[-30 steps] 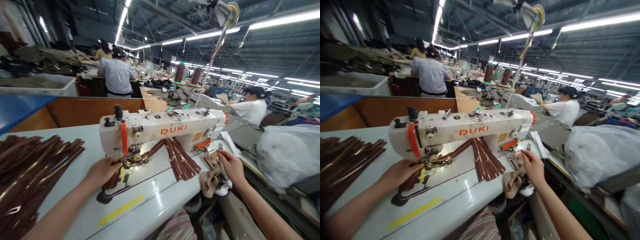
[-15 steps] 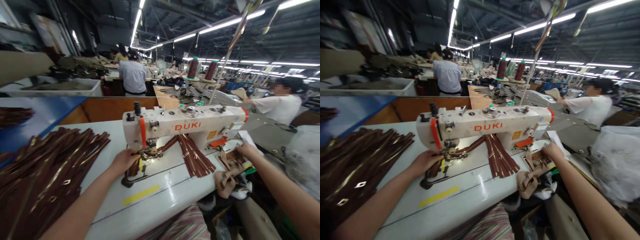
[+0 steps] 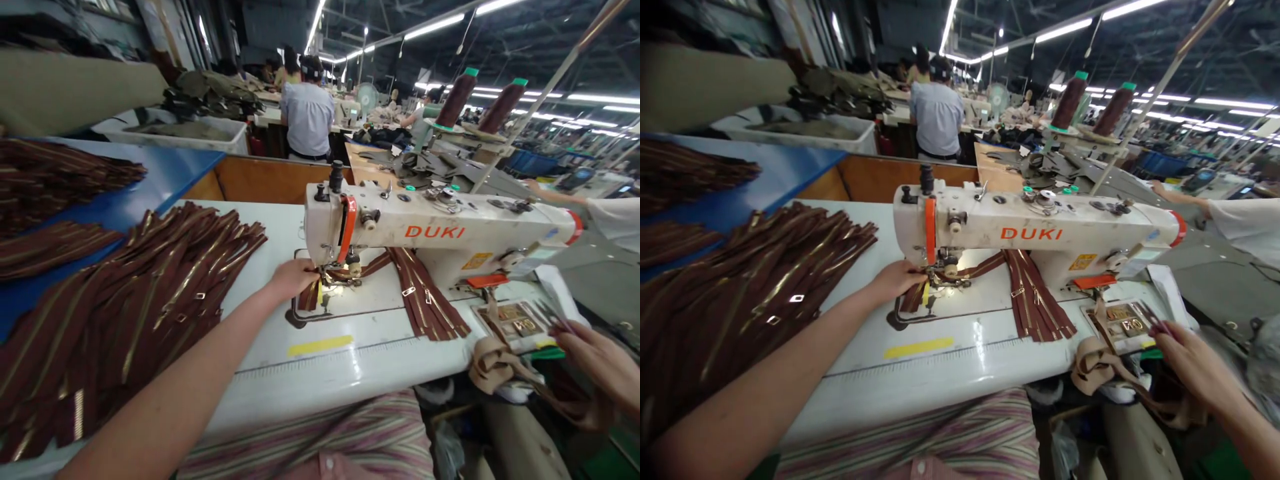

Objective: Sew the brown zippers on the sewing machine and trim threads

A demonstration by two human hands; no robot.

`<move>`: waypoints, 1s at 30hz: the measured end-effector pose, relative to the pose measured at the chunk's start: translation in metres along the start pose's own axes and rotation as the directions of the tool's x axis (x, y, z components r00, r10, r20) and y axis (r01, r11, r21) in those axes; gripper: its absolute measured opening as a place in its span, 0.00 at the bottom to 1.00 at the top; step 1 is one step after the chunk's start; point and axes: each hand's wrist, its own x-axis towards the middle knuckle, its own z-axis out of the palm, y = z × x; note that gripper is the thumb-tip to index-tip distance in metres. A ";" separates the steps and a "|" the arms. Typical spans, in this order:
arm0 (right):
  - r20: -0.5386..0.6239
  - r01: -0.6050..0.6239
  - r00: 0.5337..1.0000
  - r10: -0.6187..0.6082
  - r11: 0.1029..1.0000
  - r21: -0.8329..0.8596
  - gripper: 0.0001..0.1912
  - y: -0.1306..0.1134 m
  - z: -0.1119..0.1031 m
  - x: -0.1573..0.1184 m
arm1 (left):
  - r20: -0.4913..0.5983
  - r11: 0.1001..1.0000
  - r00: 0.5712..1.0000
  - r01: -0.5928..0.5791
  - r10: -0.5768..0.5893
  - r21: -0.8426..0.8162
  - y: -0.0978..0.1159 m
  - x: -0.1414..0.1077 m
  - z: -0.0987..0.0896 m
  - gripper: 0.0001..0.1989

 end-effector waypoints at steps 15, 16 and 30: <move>0.287 0.479 0.848 -0.445 0.876 -0.055 0.13 -0.301 0.058 0.044 | -0.022 0.995 0.998 -0.060 0.059 -0.077 -0.008 0.004 0.005 0.11; 0.285 0.481 0.848 -0.447 0.875 -0.060 0.12 -0.304 0.060 0.048 | -0.021 0.995 0.998 -0.063 0.061 -0.079 -0.008 0.005 0.005 0.11; 0.297 0.480 0.850 -0.435 0.872 -0.098 0.14 -0.332 0.067 0.052 | -0.027 0.990 0.997 -0.075 0.073 -0.122 -0.010 0.004 0.005 0.09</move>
